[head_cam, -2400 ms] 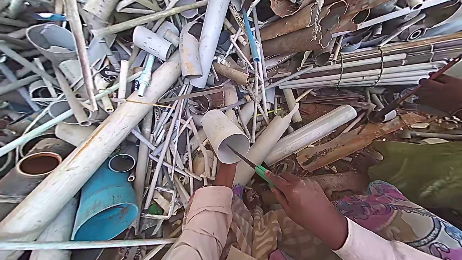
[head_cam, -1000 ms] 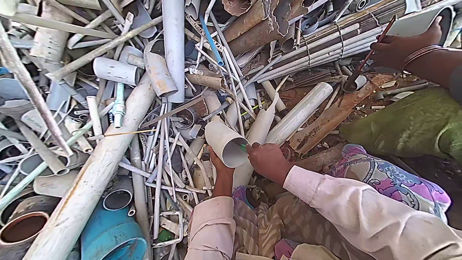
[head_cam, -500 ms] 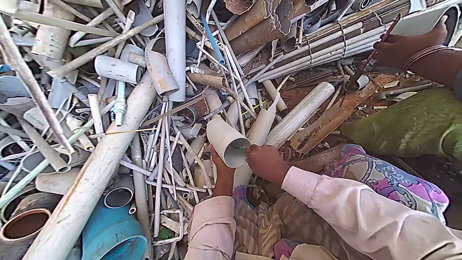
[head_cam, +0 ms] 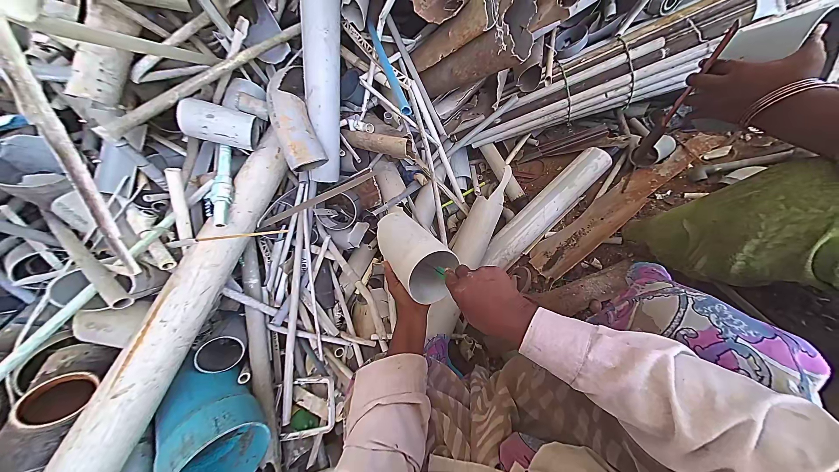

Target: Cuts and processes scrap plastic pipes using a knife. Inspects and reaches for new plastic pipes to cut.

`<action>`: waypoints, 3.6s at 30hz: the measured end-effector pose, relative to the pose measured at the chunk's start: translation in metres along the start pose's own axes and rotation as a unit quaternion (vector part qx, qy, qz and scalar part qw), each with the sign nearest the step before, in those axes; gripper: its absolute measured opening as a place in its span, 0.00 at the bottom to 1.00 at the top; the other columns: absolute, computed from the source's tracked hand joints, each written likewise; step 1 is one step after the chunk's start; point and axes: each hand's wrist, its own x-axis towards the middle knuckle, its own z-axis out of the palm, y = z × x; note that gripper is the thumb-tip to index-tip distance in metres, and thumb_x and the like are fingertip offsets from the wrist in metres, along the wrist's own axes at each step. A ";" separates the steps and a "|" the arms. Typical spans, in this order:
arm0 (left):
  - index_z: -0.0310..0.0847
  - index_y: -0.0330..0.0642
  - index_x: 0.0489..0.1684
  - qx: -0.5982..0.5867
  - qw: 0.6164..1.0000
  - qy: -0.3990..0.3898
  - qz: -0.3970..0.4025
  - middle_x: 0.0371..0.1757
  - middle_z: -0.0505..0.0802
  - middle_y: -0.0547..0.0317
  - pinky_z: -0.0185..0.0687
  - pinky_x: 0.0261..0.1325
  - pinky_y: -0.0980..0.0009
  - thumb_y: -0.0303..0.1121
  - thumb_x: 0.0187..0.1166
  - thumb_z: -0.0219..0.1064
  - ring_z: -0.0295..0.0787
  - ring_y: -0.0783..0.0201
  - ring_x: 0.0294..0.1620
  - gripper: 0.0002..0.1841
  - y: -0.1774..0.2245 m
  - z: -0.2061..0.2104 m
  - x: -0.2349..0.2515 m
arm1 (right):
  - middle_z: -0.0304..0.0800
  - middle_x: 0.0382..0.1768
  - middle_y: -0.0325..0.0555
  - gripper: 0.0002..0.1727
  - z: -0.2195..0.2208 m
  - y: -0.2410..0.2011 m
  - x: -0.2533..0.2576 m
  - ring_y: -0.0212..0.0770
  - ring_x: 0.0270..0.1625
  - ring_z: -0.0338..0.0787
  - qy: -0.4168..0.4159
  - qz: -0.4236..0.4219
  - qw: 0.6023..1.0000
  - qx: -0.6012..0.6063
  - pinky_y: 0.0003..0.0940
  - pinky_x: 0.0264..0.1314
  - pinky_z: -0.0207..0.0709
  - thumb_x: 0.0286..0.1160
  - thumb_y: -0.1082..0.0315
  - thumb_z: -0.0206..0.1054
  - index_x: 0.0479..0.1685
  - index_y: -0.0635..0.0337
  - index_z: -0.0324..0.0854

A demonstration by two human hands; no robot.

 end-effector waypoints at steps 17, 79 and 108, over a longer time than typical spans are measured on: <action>0.74 0.45 0.66 -0.014 1.000 0.000 0.000 0.51 0.93 0.55 0.88 0.58 0.52 0.59 0.91 0.29 0.92 0.59 0.56 0.34 0.002 0.000 0.001 | 0.84 0.64 0.68 0.21 -0.006 0.010 -0.002 0.68 0.62 0.88 -0.013 0.033 0.999 0.028 0.62 0.57 0.79 0.91 0.69 0.53 0.77 0.68 0.73; 0.71 0.43 0.69 0.023 0.999 0.026 0.010 0.52 0.92 0.54 0.89 0.57 0.55 0.53 0.94 0.30 0.92 0.60 0.55 0.29 0.004 0.003 0.006 | 0.83 0.67 0.66 0.21 0.000 0.029 -0.005 0.65 0.69 0.86 -0.020 0.069 0.994 0.081 0.61 0.66 0.77 0.91 0.65 0.56 0.77 0.66 0.73; 0.72 0.44 0.68 0.006 0.997 0.050 0.051 0.51 0.92 0.54 0.88 0.57 0.55 0.55 0.93 0.30 0.91 0.60 0.54 0.30 0.009 0.005 0.007 | 0.86 0.65 0.64 0.24 -0.005 0.039 -0.023 0.63 0.71 0.85 -0.057 0.082 0.991 0.094 0.61 0.71 0.75 0.89 0.61 0.59 0.79 0.61 0.74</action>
